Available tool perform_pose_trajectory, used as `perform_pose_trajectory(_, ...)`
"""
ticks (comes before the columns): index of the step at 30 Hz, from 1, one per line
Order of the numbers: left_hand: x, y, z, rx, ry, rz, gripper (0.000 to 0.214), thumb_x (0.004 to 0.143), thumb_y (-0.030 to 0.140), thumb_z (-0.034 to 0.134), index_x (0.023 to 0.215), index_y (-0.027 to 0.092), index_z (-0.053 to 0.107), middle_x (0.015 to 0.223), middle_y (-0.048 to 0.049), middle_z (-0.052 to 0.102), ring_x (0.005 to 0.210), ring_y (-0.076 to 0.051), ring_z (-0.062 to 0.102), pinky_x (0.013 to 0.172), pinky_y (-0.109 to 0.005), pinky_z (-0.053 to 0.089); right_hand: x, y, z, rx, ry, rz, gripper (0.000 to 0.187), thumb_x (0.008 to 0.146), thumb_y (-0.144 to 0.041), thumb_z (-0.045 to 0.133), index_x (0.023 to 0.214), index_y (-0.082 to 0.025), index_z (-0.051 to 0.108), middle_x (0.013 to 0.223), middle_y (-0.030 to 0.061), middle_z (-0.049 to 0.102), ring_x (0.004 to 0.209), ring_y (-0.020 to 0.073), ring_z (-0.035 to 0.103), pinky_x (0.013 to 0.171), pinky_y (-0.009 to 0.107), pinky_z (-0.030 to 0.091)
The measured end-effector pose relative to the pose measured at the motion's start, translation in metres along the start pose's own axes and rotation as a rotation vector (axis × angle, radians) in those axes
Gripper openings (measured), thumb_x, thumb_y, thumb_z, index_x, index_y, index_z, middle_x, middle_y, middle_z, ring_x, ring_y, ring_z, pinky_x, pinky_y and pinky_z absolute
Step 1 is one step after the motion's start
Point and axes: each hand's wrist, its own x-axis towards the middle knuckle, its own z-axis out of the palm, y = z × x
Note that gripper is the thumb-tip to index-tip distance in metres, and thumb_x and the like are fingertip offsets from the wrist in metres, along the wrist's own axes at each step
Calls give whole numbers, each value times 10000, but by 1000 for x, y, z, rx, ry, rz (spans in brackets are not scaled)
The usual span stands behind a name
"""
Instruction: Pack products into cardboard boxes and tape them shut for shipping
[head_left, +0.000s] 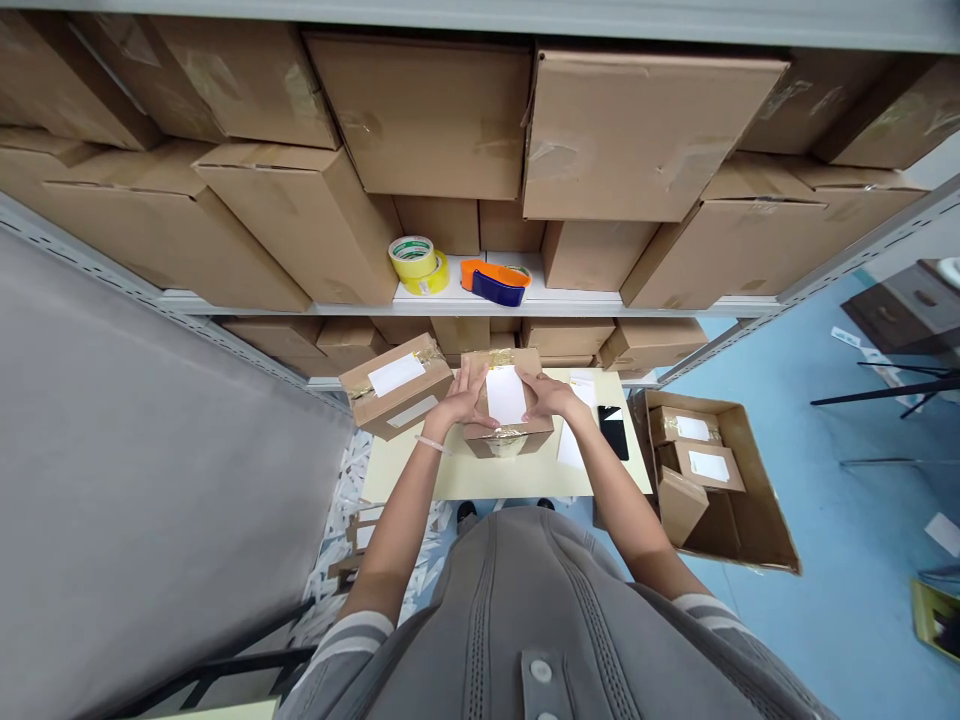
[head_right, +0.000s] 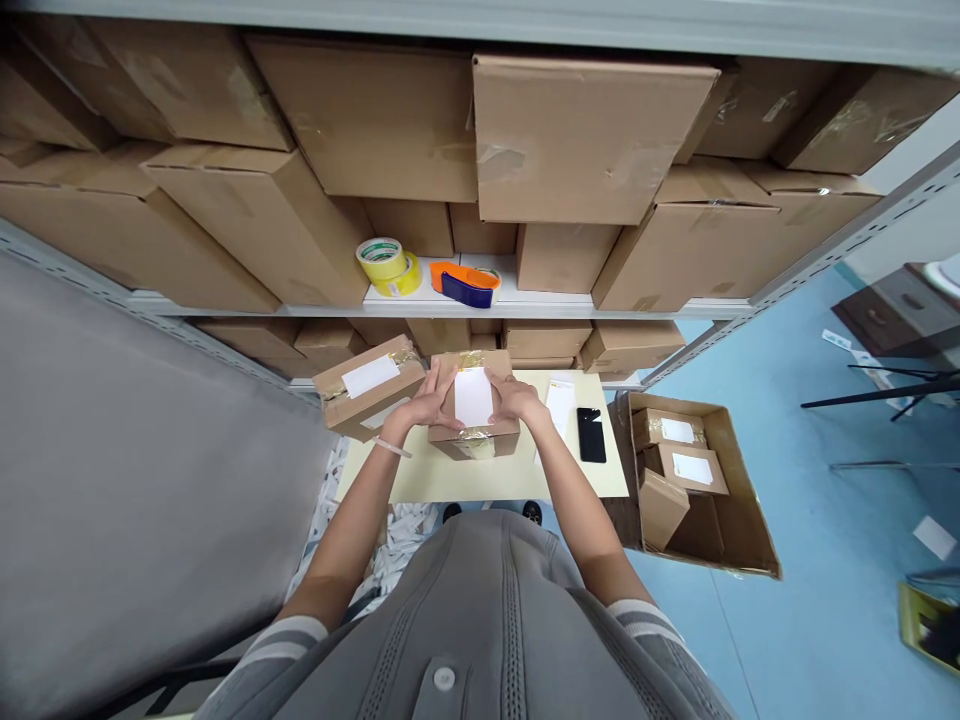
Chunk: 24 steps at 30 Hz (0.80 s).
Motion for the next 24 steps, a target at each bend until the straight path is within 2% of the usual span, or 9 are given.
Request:
perform_pose_trajectory(5,-3,-10,8,-71,88,86,1383,533,603,875,1605,258,73,1629,-166,-275,1501,-405,-183,1226,-560,82,-6,5,12,97,73,-38,1112,732,-348,822,1603,-354,129,1395,114,495,1247,299,543,923,320,427)
perform_pose_trajectory(8,-7,-16,15,-119,152,142,1339,564,601,865,1605,263,93,1641,-168,-248,1508,-400,-173,1217,-589,31,-15,6,24,169,167,-35,1119,740,-318,811,1606,-339,102,1390,116,467,1257,289,529,904,308,434)
perform_pose_trajectory(10,-11,-19,22,-175,208,122,1341,575,592,864,1607,260,73,1637,-171,-259,1509,-394,-172,1217,-586,11,-20,7,36,227,255,-2,1122,754,-320,797,1606,-340,68,1380,117,445,1211,280,561,887,314,450)
perform_pose_trajectory(14,-21,-25,39,-340,371,57,1338,604,591,849,1607,246,33,1646,-172,-235,1526,-363,-143,1240,-525,57,-28,10,65,362,447,112,1087,789,-410,765,1608,-317,56,1375,133,419,1139,287,610,902,358,479)
perform_pose_trajectory(17,-25,-26,52,-441,458,39,1338,617,572,848,1605,209,22,1670,-185,-115,1544,-330,-104,1254,-479,46,-31,12,87,470,536,187,1006,832,-512,703,1607,-252,116,1401,173,418,1156,312,613,934,394,483)
perform_pose_trajectory(19,-27,-25,60,-515,478,20,1298,641,567,837,1601,197,46,1677,-183,14,1555,-323,-22,1262,-463,62,-33,12,99,537,543,215,934,869,-548,644,1594,-183,181,1413,200,444,1193,323,599,966,399,474)
perform_pose_trajectory(21,-28,-22,66,-608,465,5,1220,681,583,807,1594,205,91,1665,-171,140,1545,-324,126,1260,-458,148,-36,10,107,587,530,210,815,924,-540,563,1562,-128,266,1418,204,494,1254,316,567,1012,382,448)
perform_pose_trajectory(24,-34,-15,73,-709,448,44,1091,753,646,720,1578,212,152,1613,-156,299,1480,-300,328,1223,-432,290,-41,6,112,612,520,165,644,992,-504,437,1513,-133,358,1410,163,569,1274,281,562,1016,346,438)
